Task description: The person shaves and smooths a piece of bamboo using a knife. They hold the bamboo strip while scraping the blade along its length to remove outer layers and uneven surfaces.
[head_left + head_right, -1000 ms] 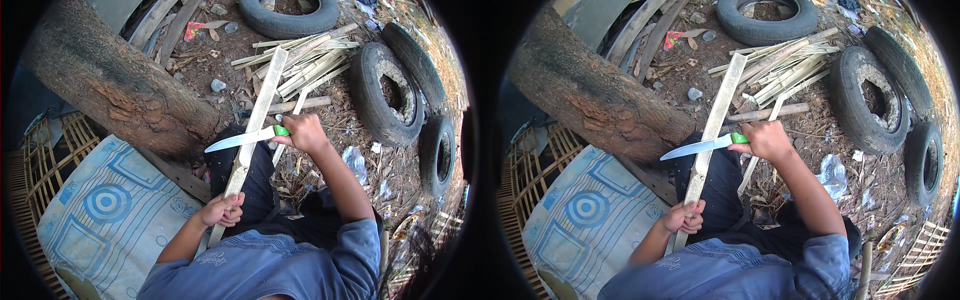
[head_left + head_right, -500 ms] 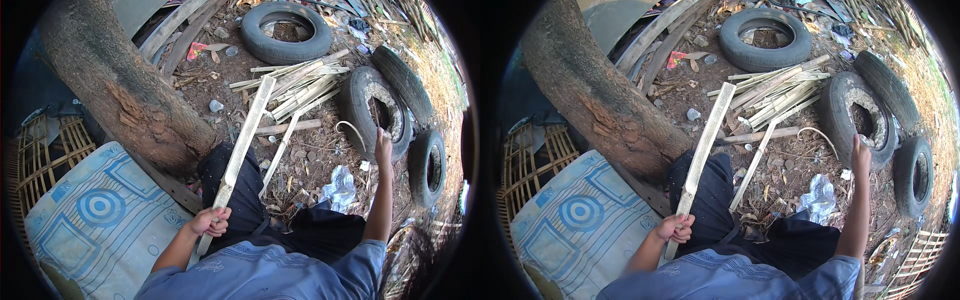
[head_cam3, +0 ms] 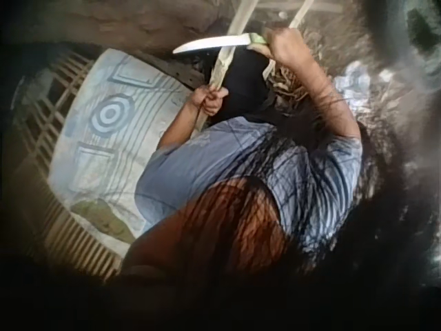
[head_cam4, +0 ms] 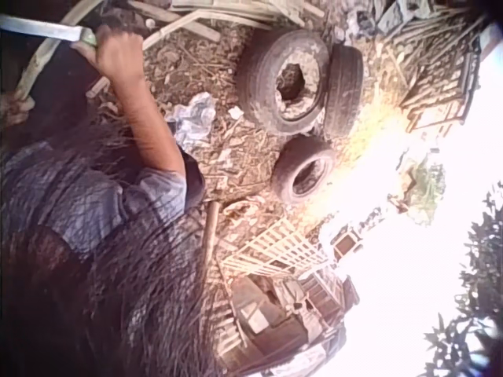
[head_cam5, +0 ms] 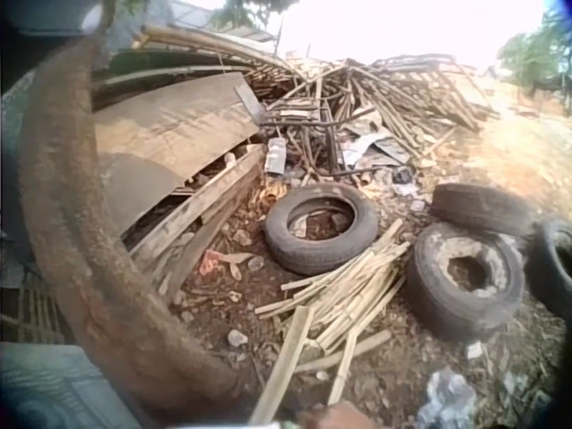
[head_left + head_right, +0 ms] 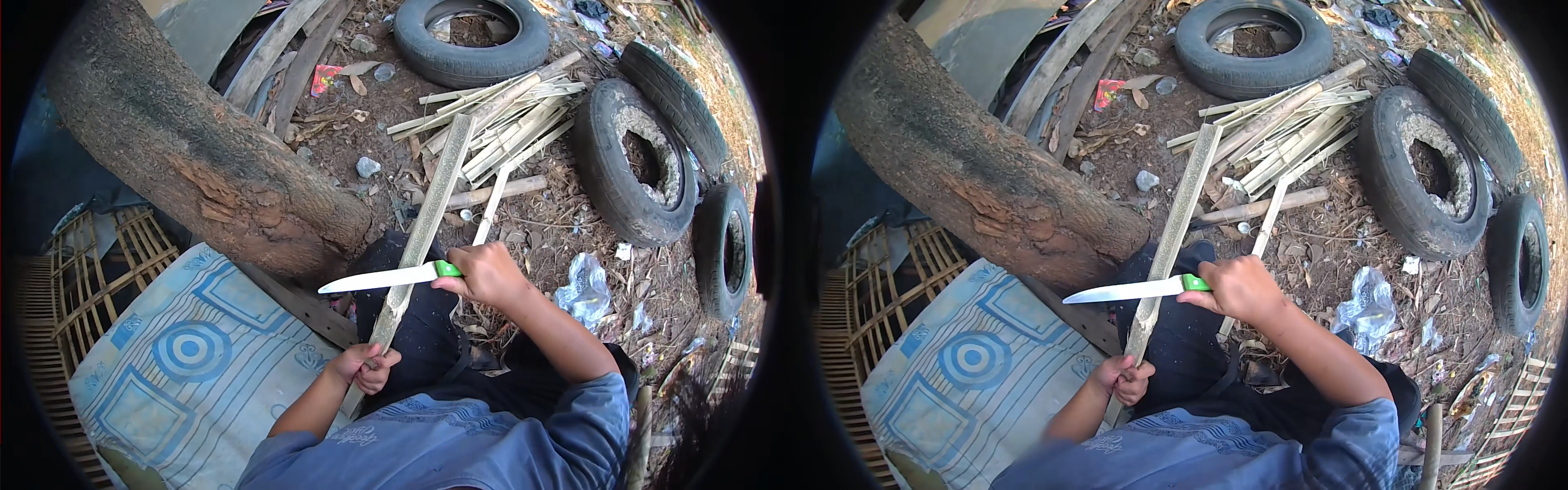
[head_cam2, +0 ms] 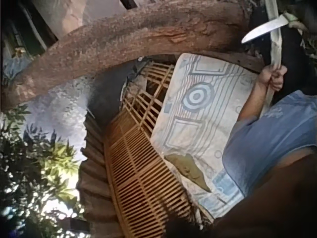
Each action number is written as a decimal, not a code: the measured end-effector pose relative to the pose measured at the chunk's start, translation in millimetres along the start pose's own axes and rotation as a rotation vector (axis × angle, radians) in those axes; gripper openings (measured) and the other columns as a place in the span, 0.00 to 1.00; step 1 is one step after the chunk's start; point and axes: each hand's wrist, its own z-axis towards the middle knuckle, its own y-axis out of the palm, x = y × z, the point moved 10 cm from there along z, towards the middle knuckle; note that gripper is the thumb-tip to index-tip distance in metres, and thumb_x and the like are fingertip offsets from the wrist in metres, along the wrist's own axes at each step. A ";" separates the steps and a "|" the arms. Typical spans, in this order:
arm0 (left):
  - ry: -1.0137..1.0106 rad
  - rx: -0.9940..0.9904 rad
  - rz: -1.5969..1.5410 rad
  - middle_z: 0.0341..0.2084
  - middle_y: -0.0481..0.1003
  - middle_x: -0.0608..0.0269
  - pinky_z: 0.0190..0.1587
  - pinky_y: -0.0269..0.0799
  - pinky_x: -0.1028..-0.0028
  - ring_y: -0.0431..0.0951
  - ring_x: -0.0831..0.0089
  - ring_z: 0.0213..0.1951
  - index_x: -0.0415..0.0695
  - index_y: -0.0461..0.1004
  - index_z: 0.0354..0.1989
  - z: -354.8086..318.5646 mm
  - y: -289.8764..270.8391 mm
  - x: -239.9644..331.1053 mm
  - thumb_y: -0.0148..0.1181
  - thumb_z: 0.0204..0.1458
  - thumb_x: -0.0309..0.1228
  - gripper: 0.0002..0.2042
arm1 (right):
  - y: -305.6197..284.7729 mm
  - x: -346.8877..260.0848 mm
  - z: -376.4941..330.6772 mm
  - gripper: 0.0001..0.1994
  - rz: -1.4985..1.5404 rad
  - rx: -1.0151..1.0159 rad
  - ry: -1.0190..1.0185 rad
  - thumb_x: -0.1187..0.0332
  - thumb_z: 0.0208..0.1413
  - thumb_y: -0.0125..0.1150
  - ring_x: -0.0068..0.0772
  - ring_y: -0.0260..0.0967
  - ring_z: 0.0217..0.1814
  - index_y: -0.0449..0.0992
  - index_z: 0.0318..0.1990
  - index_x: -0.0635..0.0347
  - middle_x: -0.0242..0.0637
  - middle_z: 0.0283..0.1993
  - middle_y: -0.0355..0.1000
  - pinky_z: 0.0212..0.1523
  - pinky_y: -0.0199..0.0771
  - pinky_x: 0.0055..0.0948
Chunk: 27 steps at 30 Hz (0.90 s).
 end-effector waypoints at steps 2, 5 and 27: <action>0.004 -0.093 -0.083 0.08 0.48 0.78 0.09 0.40 0.83 0.47 0.88 0.08 0.52 0.52 0.24 0.1 4.8 -2.5 0.47 0.60 0.53 0.22 | -0.6 5.1 8.0 0.29 -0.094 -0.003 -0.072 0.38 0.52 0.53 0.42 0.69 0.15 0.68 0.20 0.58 0.37 0.15 0.67 0.17 0.68 0.38; 0.015 -0.195 -0.176 0.07 0.49 0.78 0.09 0.39 0.82 0.46 0.88 0.07 0.52 0.52 0.23 1.3 11.4 -2.3 0.47 0.60 0.52 0.22 | -7.7 34.2 24.7 0.29 0.024 0.106 -0.030 0.40 0.54 0.53 0.40 0.66 0.14 0.70 0.22 0.61 0.38 0.14 0.66 0.17 0.67 0.37; 0.120 0.031 0.012 0.08 0.49 0.77 0.11 0.40 0.81 0.45 0.86 0.09 0.52 0.52 0.23 7.9 -6.3 -3.8 0.47 0.60 0.53 0.21 | -1.2 42.7 15.9 0.30 -0.135 0.019 -0.023 0.35 0.47 0.55 0.38 0.68 0.15 0.67 0.19 0.55 0.34 0.15 0.66 0.17 0.66 0.35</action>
